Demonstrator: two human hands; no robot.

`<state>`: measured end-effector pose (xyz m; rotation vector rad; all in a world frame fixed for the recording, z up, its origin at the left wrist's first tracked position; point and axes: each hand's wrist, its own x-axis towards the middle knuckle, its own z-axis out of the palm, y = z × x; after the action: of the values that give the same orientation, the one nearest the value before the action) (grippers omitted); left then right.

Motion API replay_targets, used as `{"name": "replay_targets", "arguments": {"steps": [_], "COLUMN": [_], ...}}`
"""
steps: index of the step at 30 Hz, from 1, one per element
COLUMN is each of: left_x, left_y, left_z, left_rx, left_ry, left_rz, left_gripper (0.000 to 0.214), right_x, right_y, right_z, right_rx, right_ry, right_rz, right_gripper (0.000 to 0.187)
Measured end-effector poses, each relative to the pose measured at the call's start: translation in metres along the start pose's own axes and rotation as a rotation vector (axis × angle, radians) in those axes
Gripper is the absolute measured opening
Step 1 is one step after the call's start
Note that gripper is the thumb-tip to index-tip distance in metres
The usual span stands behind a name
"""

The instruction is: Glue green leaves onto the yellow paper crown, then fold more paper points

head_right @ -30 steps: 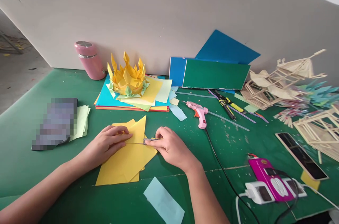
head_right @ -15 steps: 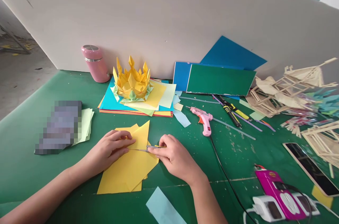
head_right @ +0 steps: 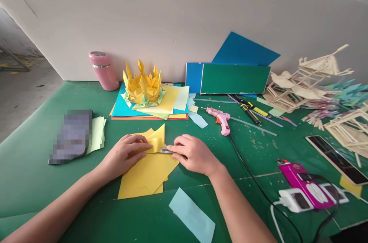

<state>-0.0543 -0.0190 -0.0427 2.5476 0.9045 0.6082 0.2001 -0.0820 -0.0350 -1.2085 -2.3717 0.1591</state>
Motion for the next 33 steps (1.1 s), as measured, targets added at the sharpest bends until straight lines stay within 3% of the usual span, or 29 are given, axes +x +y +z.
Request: {"name": "replay_targets", "arguments": {"steps": [12,18,24,33], "left_x": [-0.003,0.004,0.013,0.016], "left_y": [0.0,0.009,0.019,0.0], "left_z": [0.0,-0.013,-0.023,-0.012], "left_rx": [0.022,0.114,0.217,-0.059], "left_ry": [0.041,-0.071,-0.237,-0.213], "left_rz": [0.05,0.101,0.29,0.303], "left_gripper": [0.028,0.034,0.039,0.029], "right_x": [0.003,0.002,0.0,-0.005], "right_y": [-0.005,-0.005,0.003,0.006], "right_z": [0.0,-0.005,-0.007,0.0], "right_rx": [0.009,0.041,0.054,0.141], "right_ry": [-0.059,-0.086,-0.048,-0.013], "right_rz": [0.017,0.076,0.061,0.084], "right_gripper": [0.02,0.022,0.023,0.025]}}
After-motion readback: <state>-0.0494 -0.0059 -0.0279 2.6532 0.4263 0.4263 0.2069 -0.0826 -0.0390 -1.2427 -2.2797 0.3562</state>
